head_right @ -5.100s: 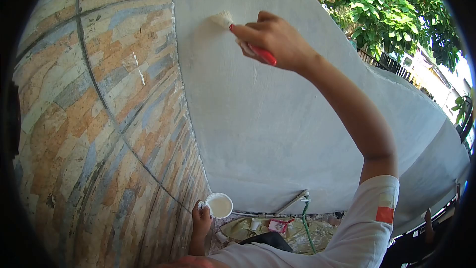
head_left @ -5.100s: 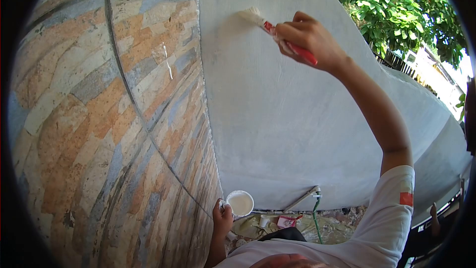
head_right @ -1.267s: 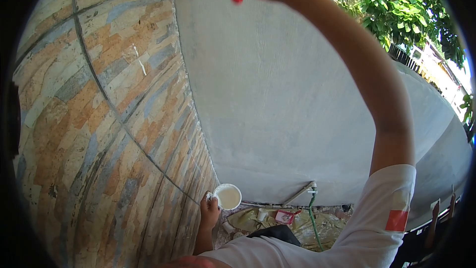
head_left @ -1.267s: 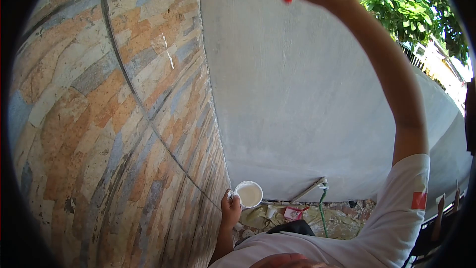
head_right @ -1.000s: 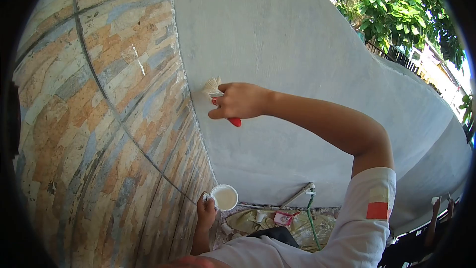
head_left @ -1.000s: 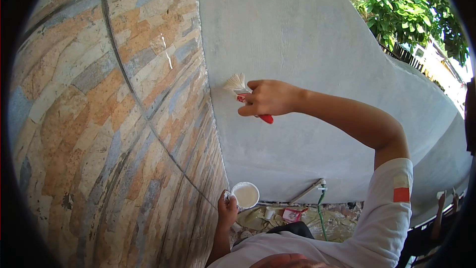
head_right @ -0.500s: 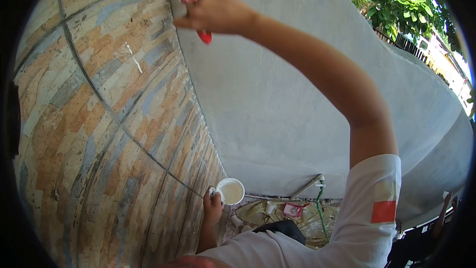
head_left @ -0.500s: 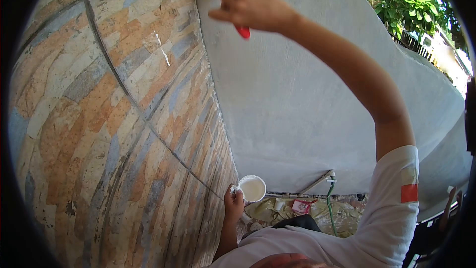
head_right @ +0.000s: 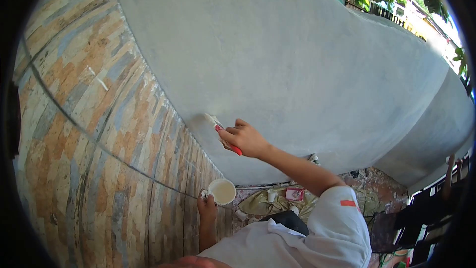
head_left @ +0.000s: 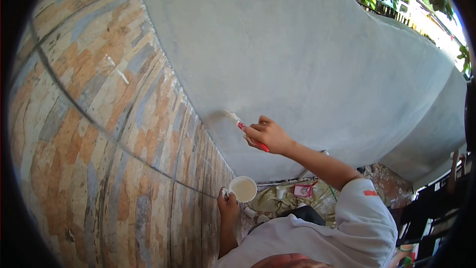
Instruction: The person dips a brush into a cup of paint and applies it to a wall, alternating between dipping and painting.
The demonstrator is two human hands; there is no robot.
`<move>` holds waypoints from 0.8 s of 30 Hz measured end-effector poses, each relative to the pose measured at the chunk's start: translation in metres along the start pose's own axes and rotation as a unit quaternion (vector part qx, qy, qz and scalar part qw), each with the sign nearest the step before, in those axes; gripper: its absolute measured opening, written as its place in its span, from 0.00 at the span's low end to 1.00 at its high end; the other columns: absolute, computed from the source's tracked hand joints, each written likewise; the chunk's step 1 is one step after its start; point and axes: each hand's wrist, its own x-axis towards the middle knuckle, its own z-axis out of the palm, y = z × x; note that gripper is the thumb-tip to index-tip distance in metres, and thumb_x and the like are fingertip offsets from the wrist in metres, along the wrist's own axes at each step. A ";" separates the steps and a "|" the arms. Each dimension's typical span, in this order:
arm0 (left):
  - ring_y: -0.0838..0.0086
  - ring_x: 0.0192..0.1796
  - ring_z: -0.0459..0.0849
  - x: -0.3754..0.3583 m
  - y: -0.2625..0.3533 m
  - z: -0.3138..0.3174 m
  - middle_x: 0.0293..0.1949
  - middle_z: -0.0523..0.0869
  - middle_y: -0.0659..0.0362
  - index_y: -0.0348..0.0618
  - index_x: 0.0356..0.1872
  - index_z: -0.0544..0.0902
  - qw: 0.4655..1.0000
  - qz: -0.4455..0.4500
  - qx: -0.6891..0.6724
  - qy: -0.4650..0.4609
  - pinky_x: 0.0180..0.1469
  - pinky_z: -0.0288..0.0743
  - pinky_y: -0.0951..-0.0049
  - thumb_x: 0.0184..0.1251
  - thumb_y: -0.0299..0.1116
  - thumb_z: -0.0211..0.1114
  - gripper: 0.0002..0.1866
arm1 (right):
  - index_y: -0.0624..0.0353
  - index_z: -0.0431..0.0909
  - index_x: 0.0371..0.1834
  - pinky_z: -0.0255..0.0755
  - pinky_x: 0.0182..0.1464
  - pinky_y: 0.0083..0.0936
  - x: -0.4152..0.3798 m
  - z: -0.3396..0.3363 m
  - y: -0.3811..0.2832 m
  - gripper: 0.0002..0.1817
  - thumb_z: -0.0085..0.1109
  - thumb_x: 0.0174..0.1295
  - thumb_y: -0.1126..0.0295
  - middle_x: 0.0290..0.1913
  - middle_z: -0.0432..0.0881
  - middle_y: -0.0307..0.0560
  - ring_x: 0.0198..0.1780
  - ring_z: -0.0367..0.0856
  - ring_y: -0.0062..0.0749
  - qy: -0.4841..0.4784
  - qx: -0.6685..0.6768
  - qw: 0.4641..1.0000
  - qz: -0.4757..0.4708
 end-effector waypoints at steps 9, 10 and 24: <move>0.86 0.21 0.69 0.027 -0.017 0.043 0.25 0.74 0.65 0.42 0.37 0.70 0.993 -0.028 0.064 -0.091 0.18 0.62 0.83 0.68 0.27 0.50 0.01 | 0.54 0.65 0.27 0.61 0.18 0.16 -0.184 -0.044 -0.083 0.13 0.50 0.69 0.63 0.19 0.76 0.40 0.14 0.69 0.19 0.420 0.347 0.510 0.666; 0.86 0.21 0.69 0.030 -0.016 0.052 0.25 0.74 0.65 0.42 0.37 0.70 0.989 -0.050 0.074 -0.116 0.18 0.62 0.83 0.68 0.27 0.50 0.01 | 0.54 0.65 0.27 0.61 0.18 0.16 -0.195 -0.053 -0.088 0.13 0.50 0.69 0.63 0.19 0.76 0.40 0.14 0.69 0.19 0.431 0.324 0.493 0.683; 0.90 0.21 0.65 0.008 -0.031 0.193 0.23 0.72 0.68 0.45 0.36 0.69 0.966 -0.023 0.091 -0.241 0.18 0.57 0.85 0.69 0.29 0.49 0.02 | 0.50 0.67 0.33 0.61 0.26 0.18 -0.276 -0.141 -0.110 0.07 0.53 0.65 0.64 0.25 0.76 0.37 0.23 0.71 0.20 0.552 0.381 0.351 0.653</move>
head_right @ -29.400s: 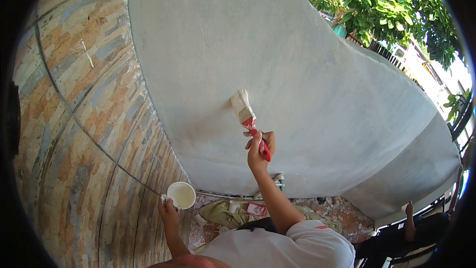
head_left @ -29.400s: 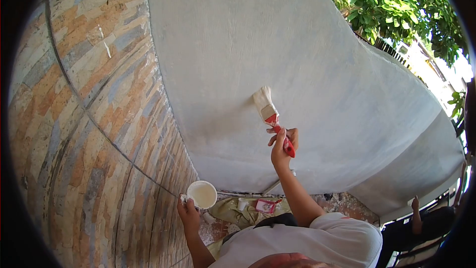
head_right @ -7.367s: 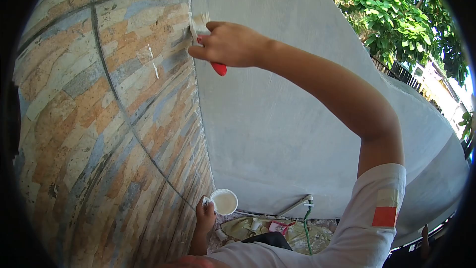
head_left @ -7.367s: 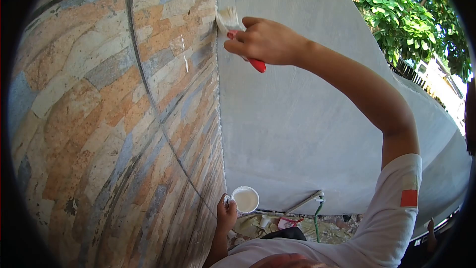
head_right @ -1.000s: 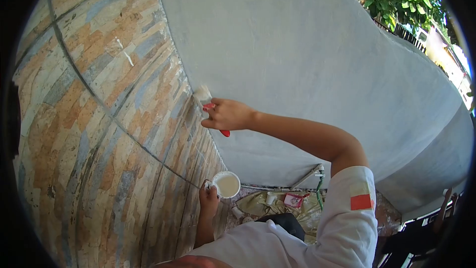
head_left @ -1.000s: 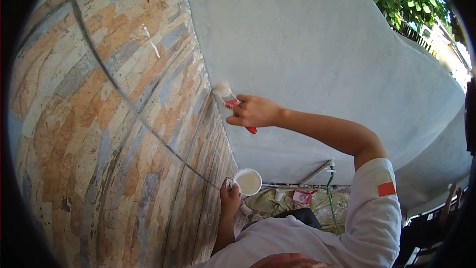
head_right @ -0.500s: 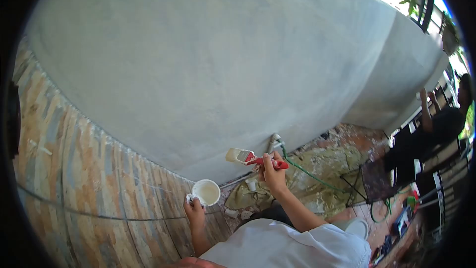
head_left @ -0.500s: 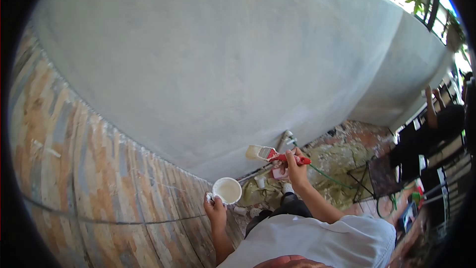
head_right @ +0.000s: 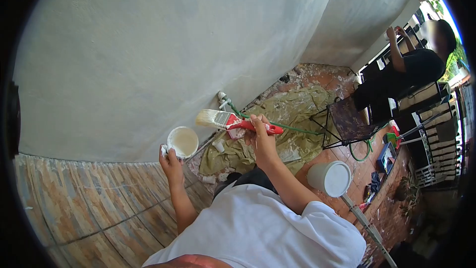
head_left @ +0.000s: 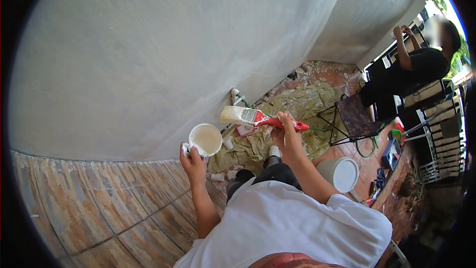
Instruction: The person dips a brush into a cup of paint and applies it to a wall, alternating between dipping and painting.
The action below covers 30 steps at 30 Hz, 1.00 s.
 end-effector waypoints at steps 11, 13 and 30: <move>0.90 0.19 0.66 -0.017 -0.002 0.139 0.21 0.71 0.69 0.43 0.34 0.70 1.000 0.017 0.000 -0.011 0.18 0.60 0.85 0.70 0.29 0.50 0.04 | 0.52 0.64 0.29 0.63 0.19 0.17 0.042 -0.076 -0.099 0.11 0.52 0.68 0.63 0.24 0.73 0.37 0.23 0.78 0.22 -0.014 -0.078 0.992 -0.096; 0.90 0.20 0.67 -0.022 -0.005 0.163 0.22 0.73 0.68 0.42 0.40 0.71 1.000 0.010 0.010 -0.014 0.19 0.61 0.85 0.70 0.30 0.51 0.04 | 0.53 0.64 0.29 0.64 0.20 0.16 0.047 -0.096 -0.113 0.11 0.52 0.68 0.64 0.25 0.75 0.38 0.24 0.79 0.22 -0.051 -0.102 0.985 -0.129; 0.91 0.23 0.64 -0.033 -0.017 0.260 0.23 0.71 0.70 0.41 0.36 0.71 0.980 0.033 0.026 -0.194 0.21 0.59 0.86 0.70 0.30 0.52 0.04 | 0.56 0.74 0.28 0.61 0.35 0.26 0.067 -0.110 -0.170 0.08 0.65 0.54 0.68 0.22 0.79 0.40 0.21 0.73 0.37 -0.175 -0.506 0.762 -0.364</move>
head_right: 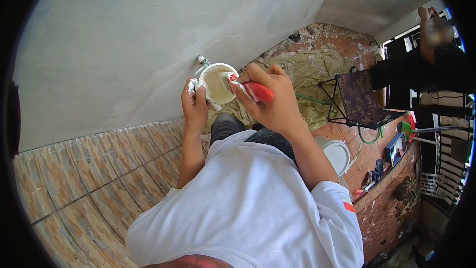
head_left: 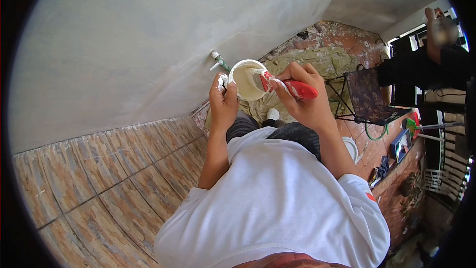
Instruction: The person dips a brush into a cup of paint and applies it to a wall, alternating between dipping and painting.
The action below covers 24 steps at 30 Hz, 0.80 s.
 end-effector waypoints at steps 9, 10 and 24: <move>0.89 0.29 0.68 0.015 -0.010 -0.017 0.28 0.74 0.68 0.36 0.44 0.72 0.998 -0.015 0.017 -0.060 0.28 0.64 0.84 0.70 0.30 0.53 0.09 | 0.55 0.72 0.27 0.61 0.34 0.28 0.006 0.022 -0.004 0.10 0.64 0.55 0.66 0.19 0.77 0.42 0.19 0.72 0.39 -0.011 -0.050 0.999 0.019; 0.89 0.29 0.68 0.015 -0.008 -0.020 0.28 0.74 0.68 0.36 0.44 0.72 0.998 -0.015 0.012 -0.064 0.28 0.64 0.84 0.70 0.30 0.53 0.09 | 0.55 0.71 0.27 0.62 0.32 0.27 0.005 0.026 -0.003 0.10 0.63 0.58 0.65 0.18 0.76 0.41 0.18 0.72 0.34 0.006 -0.030 0.999 0.044; 0.88 0.29 0.66 0.016 -0.006 -0.069 0.25 0.72 0.66 0.29 0.48 0.72 0.996 -0.009 0.010 -0.089 0.29 0.63 0.83 0.69 0.31 0.54 0.14 | 0.54 0.71 0.34 0.58 0.25 0.13 -0.016 0.078 -0.011 0.13 0.51 0.69 0.57 0.24 0.71 0.29 0.23 0.66 0.10 0.171 0.320 0.863 0.351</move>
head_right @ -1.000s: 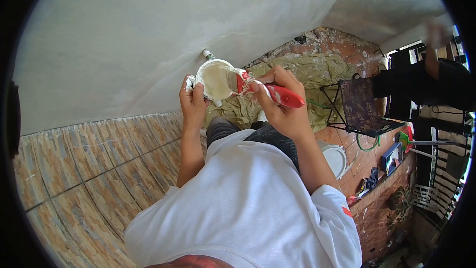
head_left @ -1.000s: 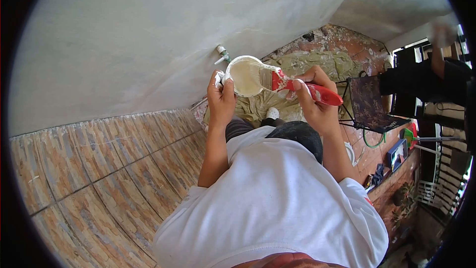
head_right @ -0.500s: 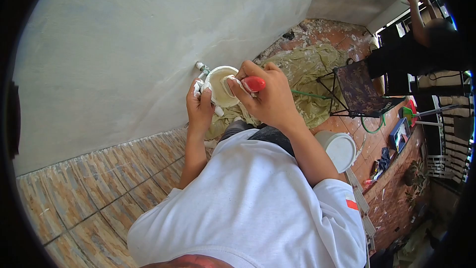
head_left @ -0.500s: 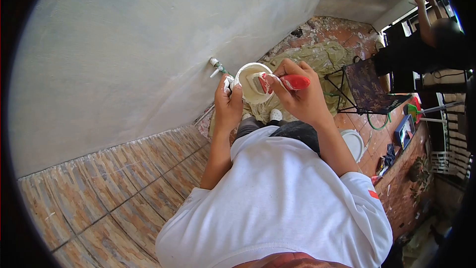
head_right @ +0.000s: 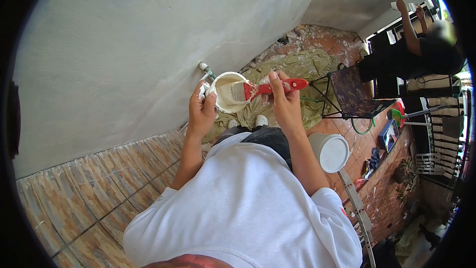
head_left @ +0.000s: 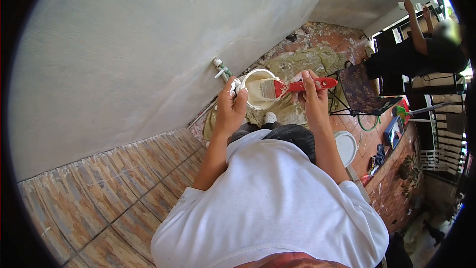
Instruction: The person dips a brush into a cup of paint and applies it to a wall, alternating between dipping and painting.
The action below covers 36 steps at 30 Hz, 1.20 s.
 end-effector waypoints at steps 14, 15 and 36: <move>0.85 0.27 0.67 -0.016 -0.018 -0.047 0.26 0.74 0.63 0.27 0.51 0.71 1.000 0.002 0.012 -0.012 0.27 0.63 0.80 0.69 0.31 0.55 0.17 | 0.56 0.71 0.24 0.53 0.22 0.13 -0.020 0.028 0.022 0.15 0.54 0.68 0.61 0.19 0.67 0.28 0.21 0.61 0.09 -0.034 -0.131 0.991 -0.017; 0.86 0.27 0.66 -0.018 -0.019 -0.051 0.26 0.74 0.64 0.26 0.52 0.70 1.000 -0.023 -0.003 -0.012 0.26 0.63 0.81 0.69 0.31 0.55 0.18 | 0.56 0.70 0.23 0.52 0.22 0.13 -0.022 0.031 0.024 0.15 0.54 0.68 0.62 0.19 0.66 0.28 0.20 0.61 0.09 -0.017 -0.103 0.994 -0.022; 0.90 0.26 0.66 -0.012 -0.013 -0.068 0.29 0.74 0.68 0.28 0.59 0.67 0.996 -0.017 -0.081 0.021 0.25 0.61 0.85 0.72 0.32 0.53 0.20 | 0.51 0.71 0.27 0.52 0.18 0.13 -0.024 0.042 0.039 0.10 0.55 0.64 0.61 0.21 0.72 0.33 0.16 0.61 0.13 0.112 0.110 0.988 -0.007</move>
